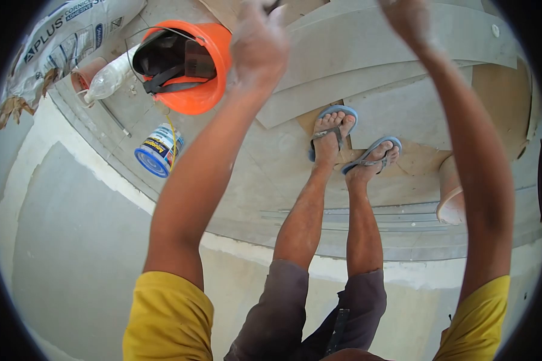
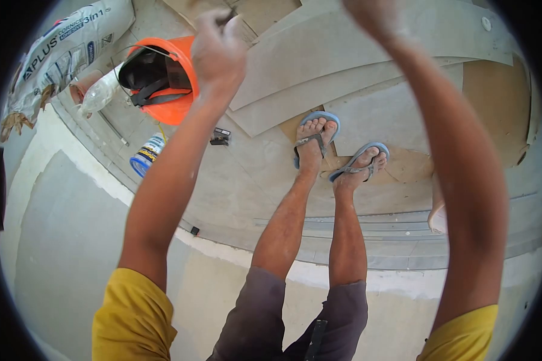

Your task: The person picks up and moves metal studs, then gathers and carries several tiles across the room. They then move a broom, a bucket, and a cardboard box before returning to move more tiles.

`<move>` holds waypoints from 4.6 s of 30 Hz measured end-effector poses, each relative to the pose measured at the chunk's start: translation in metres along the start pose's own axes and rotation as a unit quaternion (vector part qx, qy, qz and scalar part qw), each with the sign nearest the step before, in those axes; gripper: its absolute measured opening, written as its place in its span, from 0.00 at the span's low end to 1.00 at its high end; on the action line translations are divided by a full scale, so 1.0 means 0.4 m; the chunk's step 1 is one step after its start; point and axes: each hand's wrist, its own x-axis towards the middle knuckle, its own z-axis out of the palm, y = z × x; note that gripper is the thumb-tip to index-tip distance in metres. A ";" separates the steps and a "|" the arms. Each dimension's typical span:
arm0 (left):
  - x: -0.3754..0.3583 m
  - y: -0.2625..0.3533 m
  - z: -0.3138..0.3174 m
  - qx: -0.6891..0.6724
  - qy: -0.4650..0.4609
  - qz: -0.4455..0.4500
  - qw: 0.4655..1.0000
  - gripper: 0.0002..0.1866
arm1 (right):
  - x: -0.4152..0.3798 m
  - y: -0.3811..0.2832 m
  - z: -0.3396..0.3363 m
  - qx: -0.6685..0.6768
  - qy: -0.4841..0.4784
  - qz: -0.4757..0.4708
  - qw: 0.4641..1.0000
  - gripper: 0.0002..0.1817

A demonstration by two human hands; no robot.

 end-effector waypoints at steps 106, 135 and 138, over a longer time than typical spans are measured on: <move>-0.266 0.174 0.136 0.048 -0.298 0.001 0.953 0.24 | -0.390 -0.105 0.103 0.291 0.180 0.633 0.694 0.45; -0.067 0.131 0.219 0.068 -0.428 -0.196 0.879 0.56 | -0.390 -0.091 0.083 0.565 0.170 0.655 0.473 0.45; -0.073 0.170 0.180 0.066 -0.440 -0.207 0.871 0.55 | -0.403 -0.110 0.071 0.635 0.207 0.615 0.418 0.47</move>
